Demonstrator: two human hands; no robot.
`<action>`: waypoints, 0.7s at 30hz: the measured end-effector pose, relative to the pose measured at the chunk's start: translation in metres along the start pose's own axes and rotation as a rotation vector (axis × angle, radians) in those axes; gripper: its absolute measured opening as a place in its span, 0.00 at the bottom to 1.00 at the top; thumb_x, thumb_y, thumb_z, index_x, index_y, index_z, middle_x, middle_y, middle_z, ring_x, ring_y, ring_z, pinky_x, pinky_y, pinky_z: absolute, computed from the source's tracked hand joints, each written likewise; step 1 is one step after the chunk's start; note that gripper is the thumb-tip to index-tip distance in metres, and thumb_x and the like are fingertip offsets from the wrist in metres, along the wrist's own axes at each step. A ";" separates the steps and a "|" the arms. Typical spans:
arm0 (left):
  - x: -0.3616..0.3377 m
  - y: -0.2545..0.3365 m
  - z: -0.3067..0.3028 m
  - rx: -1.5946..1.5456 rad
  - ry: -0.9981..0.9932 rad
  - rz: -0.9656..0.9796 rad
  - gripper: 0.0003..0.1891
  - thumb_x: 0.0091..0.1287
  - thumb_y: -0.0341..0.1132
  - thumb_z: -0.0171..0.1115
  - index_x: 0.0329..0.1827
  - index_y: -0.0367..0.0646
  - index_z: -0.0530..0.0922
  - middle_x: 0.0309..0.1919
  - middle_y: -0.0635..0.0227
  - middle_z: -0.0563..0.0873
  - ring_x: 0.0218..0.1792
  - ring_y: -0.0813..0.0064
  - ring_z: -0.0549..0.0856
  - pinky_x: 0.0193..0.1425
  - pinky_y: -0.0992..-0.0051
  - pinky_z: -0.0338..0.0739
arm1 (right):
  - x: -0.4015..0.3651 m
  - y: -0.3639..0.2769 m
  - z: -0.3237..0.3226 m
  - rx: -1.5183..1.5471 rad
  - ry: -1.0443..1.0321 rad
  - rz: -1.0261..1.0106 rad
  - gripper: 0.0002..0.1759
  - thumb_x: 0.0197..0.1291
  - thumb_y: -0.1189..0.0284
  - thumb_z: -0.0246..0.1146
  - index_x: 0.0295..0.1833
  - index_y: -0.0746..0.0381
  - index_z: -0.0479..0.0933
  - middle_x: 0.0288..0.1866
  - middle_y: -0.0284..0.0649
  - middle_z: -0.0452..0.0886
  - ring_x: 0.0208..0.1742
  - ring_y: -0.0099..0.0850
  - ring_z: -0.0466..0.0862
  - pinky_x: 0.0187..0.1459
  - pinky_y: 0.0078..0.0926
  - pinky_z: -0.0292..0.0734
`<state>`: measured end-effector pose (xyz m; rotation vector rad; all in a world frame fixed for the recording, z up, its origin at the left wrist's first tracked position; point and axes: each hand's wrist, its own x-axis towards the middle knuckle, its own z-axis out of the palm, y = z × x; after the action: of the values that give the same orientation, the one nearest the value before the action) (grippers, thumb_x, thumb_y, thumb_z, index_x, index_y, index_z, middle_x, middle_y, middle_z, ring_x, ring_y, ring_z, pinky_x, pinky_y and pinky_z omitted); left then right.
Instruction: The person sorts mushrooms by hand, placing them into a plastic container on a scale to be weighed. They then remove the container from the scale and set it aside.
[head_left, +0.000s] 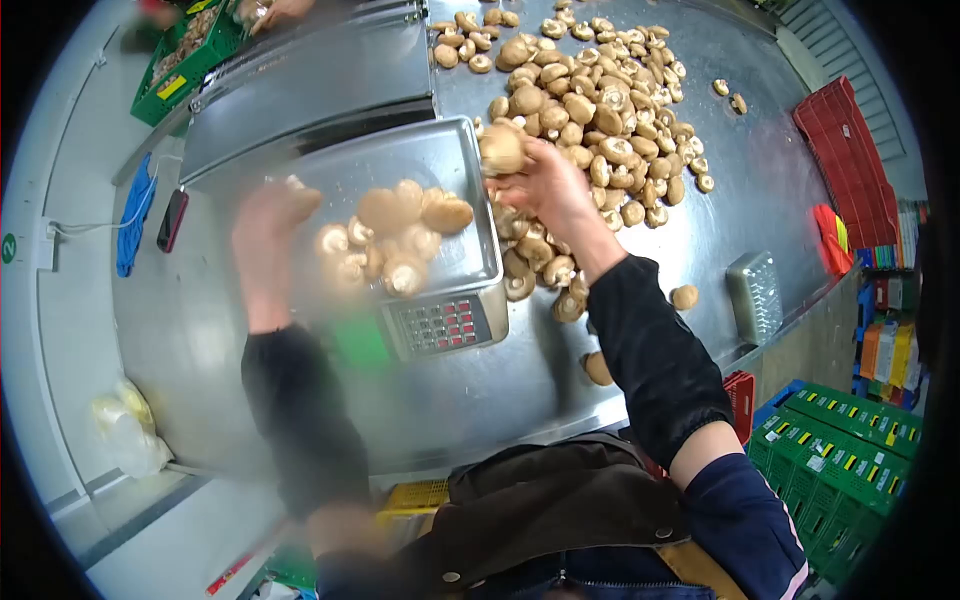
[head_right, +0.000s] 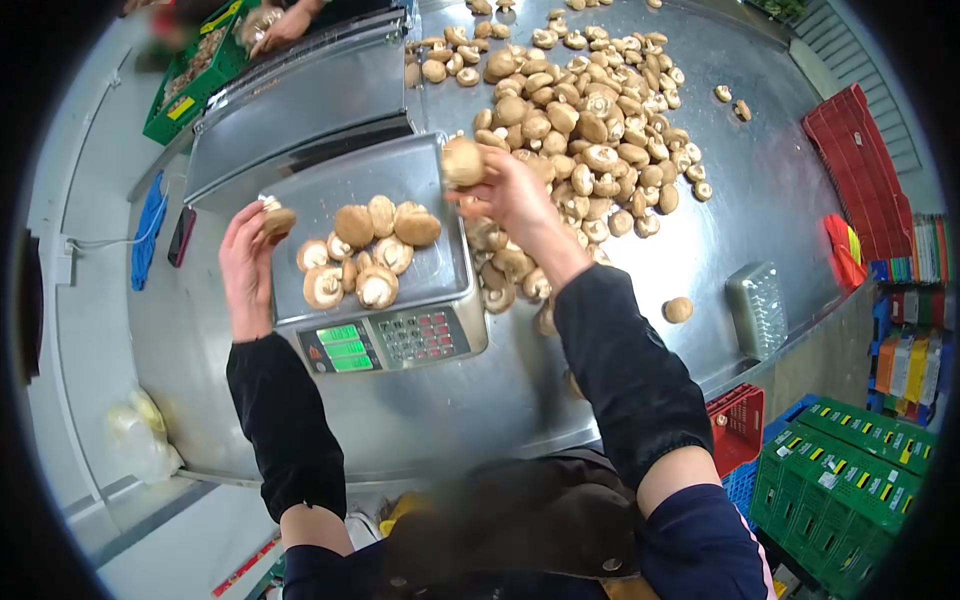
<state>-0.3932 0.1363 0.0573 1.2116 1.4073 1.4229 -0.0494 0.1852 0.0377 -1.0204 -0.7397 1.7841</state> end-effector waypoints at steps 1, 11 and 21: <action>-0.021 0.006 -0.004 -0.018 0.045 -0.041 0.20 0.68 0.34 0.61 0.59 0.32 0.76 0.49 0.56 0.85 0.48 0.65 0.86 0.55 0.65 0.81 | -0.017 -0.002 -0.011 -0.001 0.041 0.045 0.24 0.74 0.61 0.45 0.65 0.66 0.71 0.44 0.45 0.83 0.32 0.31 0.84 0.28 0.20 0.80; -0.203 -0.012 0.038 -0.341 -0.094 -0.454 0.20 0.64 0.27 0.59 0.60 0.31 0.75 0.50 0.60 0.82 0.52 0.69 0.84 0.59 0.70 0.79 | -0.083 0.012 -0.065 -1.601 0.190 -0.349 0.30 0.65 0.58 0.63 0.67 0.62 0.69 0.57 0.52 0.78 0.52 0.55 0.80 0.53 0.49 0.77; -0.229 -0.019 0.140 -0.708 -0.079 -0.599 0.15 0.76 0.30 0.51 0.61 0.33 0.72 0.50 0.57 0.82 0.52 0.69 0.83 0.57 0.70 0.79 | -0.155 0.047 -0.002 -1.177 -0.587 -0.385 0.31 0.61 0.68 0.67 0.69 0.61 0.67 0.66 0.50 0.73 0.66 0.47 0.75 0.63 0.38 0.75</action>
<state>-0.2048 -0.0491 0.0057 0.3442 0.9528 1.2471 -0.0317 0.0245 0.0483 -0.9084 -2.3338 1.2121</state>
